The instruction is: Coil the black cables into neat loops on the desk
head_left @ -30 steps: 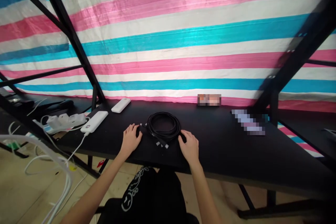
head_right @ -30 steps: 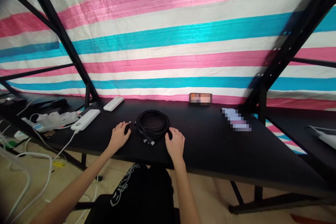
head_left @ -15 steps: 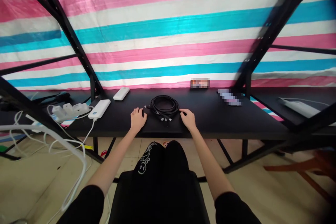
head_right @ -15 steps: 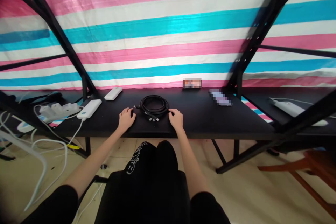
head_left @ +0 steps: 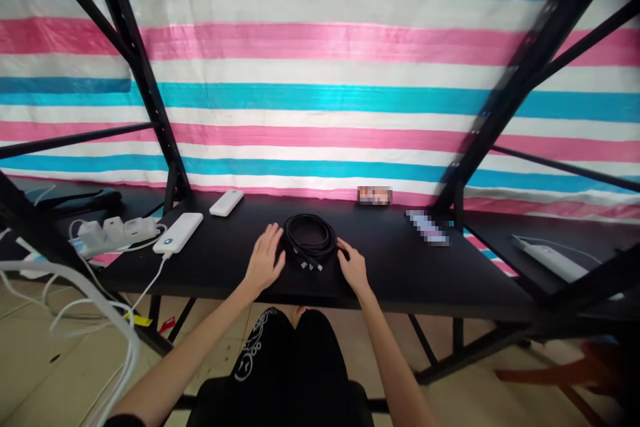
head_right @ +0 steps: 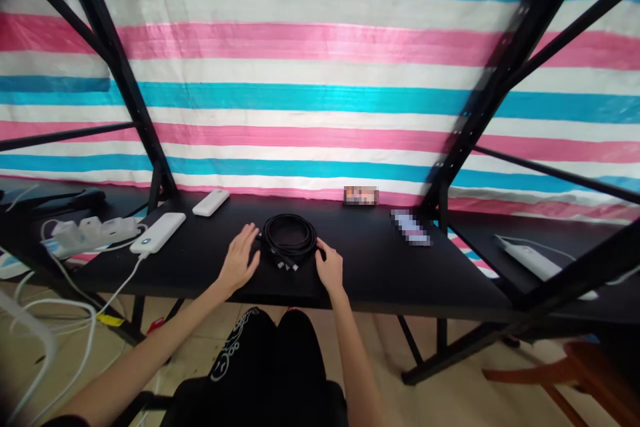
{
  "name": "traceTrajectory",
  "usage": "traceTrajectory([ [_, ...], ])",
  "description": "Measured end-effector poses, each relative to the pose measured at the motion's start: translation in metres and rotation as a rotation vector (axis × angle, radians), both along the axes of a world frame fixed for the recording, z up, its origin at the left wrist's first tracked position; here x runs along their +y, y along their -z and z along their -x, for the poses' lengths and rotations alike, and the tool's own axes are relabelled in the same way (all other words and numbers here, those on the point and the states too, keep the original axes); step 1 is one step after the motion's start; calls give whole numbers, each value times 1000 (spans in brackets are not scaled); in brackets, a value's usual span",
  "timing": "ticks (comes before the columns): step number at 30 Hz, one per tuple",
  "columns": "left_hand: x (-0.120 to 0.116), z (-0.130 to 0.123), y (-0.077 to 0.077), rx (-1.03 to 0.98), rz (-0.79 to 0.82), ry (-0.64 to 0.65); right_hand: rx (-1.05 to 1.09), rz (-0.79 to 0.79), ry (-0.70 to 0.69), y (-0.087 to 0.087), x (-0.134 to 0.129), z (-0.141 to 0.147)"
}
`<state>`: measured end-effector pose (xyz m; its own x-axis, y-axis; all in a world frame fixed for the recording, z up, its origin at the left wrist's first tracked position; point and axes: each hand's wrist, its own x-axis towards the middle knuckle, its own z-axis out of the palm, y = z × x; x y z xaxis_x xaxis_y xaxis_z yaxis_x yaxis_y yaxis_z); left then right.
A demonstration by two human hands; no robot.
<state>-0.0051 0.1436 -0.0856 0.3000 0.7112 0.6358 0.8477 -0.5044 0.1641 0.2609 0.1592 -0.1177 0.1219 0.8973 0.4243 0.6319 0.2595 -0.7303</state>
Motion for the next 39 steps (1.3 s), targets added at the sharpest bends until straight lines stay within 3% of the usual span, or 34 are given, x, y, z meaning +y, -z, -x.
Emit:
traceTrajectory([
  [3,1,-18,-3,133,-23,244,-48,-22,-114,-1,-2,1],
  [5,7,-32,-1,176,-25,291,-87,-26,-182,-2,-3,3],
  [8,19,-50,5,162,-2,203,-126,-27,-226,0,-4,4],
  [12,26,-60,11,156,36,106,-112,-24,-171,4,-1,3],
  [16,35,-46,11,172,57,59,-57,-37,-88,9,2,1],
  [23,62,18,3,85,44,-136,-40,-86,-91,4,2,1],
  [25,51,32,4,41,38,-210,-43,-90,-91,2,1,1],
  [32,-19,55,18,-23,157,-405,-68,-48,-88,-1,-2,-2],
  [39,-22,59,23,-5,267,-508,-136,-28,-29,-3,-2,1],
])
